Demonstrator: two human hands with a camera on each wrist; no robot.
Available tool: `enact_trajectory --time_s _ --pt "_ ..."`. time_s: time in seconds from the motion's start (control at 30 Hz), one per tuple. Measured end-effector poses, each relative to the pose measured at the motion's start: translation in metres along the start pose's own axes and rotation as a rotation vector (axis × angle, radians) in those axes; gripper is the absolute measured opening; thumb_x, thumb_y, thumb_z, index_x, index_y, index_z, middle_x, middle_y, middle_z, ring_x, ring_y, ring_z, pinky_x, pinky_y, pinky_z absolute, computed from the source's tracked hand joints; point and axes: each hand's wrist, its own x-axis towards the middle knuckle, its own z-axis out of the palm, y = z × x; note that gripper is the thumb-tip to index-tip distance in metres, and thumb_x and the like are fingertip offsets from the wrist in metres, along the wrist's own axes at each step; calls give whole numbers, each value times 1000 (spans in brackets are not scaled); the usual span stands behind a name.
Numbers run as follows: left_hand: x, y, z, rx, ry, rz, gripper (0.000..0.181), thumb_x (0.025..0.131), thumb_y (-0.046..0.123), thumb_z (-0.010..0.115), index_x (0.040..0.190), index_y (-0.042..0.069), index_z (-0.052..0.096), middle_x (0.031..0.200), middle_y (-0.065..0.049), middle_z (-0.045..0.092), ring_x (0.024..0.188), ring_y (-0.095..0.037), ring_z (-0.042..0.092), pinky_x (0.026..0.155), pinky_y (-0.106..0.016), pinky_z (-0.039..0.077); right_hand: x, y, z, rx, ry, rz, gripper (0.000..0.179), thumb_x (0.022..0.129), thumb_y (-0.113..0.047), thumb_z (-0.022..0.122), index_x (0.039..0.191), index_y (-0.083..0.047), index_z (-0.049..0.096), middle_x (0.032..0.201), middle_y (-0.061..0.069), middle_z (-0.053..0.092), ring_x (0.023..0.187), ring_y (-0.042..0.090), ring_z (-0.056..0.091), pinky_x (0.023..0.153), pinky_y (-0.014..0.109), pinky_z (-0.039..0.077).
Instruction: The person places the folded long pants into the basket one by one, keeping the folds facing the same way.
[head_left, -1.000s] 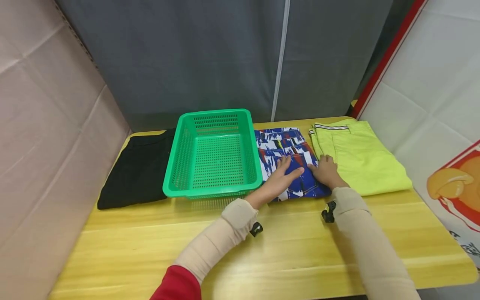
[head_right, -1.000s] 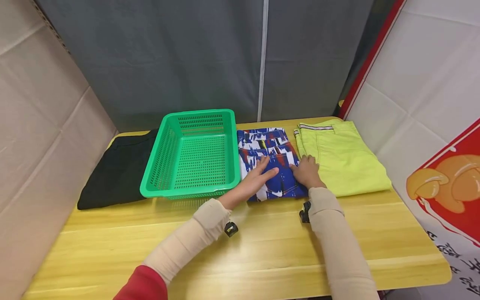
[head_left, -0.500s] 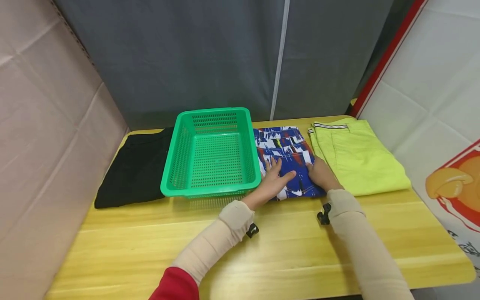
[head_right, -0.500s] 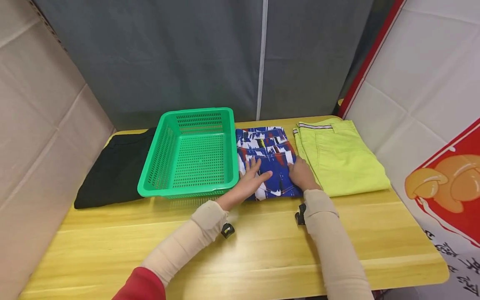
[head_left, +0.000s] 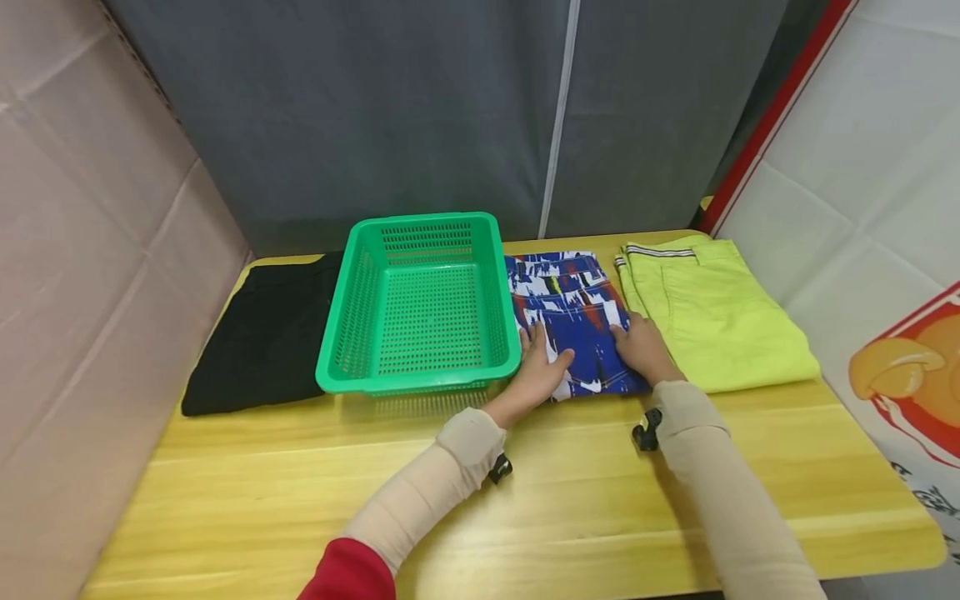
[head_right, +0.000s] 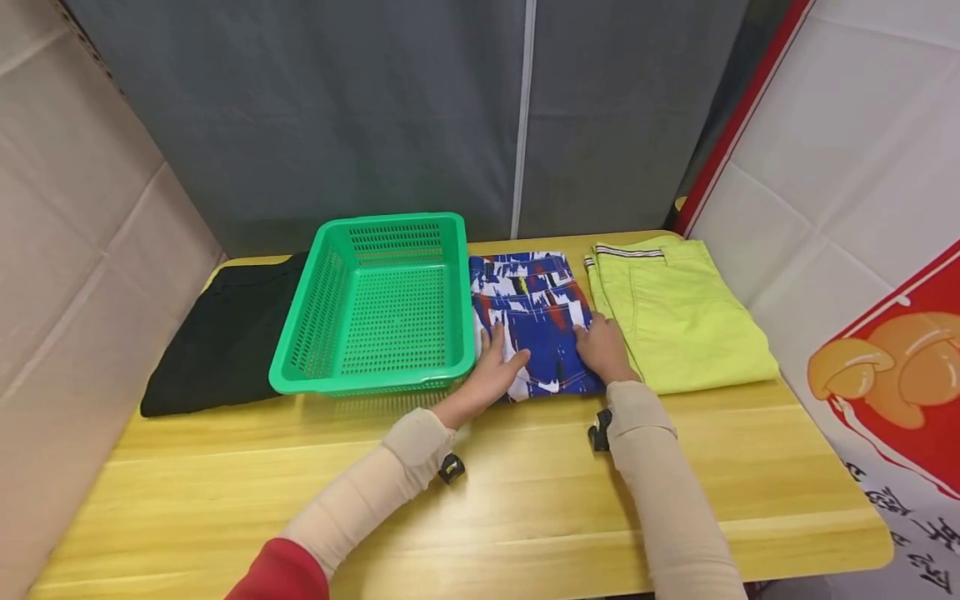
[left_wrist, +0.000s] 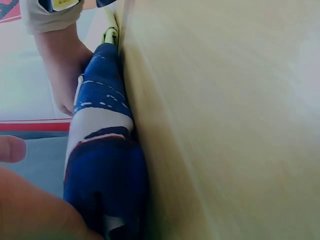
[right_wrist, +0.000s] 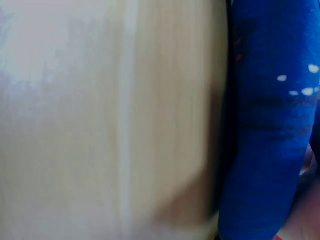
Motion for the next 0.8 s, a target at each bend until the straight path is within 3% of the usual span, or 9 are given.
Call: enact_trajectory --time_s 0.17,0.43,0.67,0.8 --pt "0 -6 1 1 0 26 74 100 25 48 154 2 3 162 -18 -4 149 -30 -17 122 -47 3 -3 -3 1 -28 14 48 61 103 -29 40 139 19 32 128 43 44 119 52 47 103 61 38" --pt "-1 -11 3 27 29 96 73 101 20 44 155 8 -3 159 -19 -19 148 -31 -18 121 -49 5 -5 3 10 -37 77 82 62 102 -33 39 139 17 34 128 43 41 119 53 44 101 62 38" --pt "-4 -9 2 -5 65 45 80 103 27 40 152 12 -20 160 -13 -19 150 -27 -8 122 -42 11 -3 1 10 4 94 127 66 102 -33 40 143 17 24 131 44 30 119 55 38 101 63 36" --pt "-4 -12 4 17 74 35 88 100 25 47 151 14 -23 160 -16 -19 149 -30 -2 120 -43 20 -2 -1 11 42 141 140 70 100 -31 44 146 15 17 134 39 19 115 58 39 98 64 37"
